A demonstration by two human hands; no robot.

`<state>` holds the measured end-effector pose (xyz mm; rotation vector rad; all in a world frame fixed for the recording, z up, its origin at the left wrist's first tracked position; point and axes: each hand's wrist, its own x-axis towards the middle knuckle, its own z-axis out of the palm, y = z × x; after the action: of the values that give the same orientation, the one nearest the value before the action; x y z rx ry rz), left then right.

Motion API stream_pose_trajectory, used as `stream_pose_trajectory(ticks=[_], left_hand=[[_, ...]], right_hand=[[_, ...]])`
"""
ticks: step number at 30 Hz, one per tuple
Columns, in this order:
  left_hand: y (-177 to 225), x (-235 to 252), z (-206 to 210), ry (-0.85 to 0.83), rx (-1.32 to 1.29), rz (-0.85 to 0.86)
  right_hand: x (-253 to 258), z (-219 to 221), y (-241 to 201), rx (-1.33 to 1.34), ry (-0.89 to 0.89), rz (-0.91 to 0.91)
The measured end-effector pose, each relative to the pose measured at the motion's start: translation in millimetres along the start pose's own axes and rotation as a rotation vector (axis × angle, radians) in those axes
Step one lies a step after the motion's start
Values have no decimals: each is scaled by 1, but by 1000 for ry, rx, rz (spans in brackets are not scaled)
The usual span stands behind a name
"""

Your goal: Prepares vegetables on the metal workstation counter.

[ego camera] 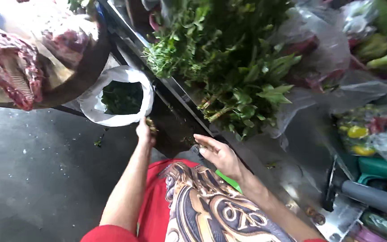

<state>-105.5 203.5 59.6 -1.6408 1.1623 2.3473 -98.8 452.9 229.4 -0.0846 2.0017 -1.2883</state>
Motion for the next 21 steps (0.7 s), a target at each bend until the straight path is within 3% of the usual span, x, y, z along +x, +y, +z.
stream_pose_trajectory(ticks=[6, 9, 13, 16, 21], left_hand=[[109, 107, -35, 128, 4, 104], [130, 143, -32, 72, 142, 12], [137, 157, -36, 168, 371, -102], [124, 154, -48, 202, 700, 3], [109, 129, -90, 75, 1135, 158]], right_hand=[[7, 15, -12, -398, -101, 244], [-3, 12, -18, -287, -65, 323], [5, 15, -28, -119, 78, 253], [31, 25, -37, -95, 183, 149], [86, 52, -75, -169, 161, -101]])
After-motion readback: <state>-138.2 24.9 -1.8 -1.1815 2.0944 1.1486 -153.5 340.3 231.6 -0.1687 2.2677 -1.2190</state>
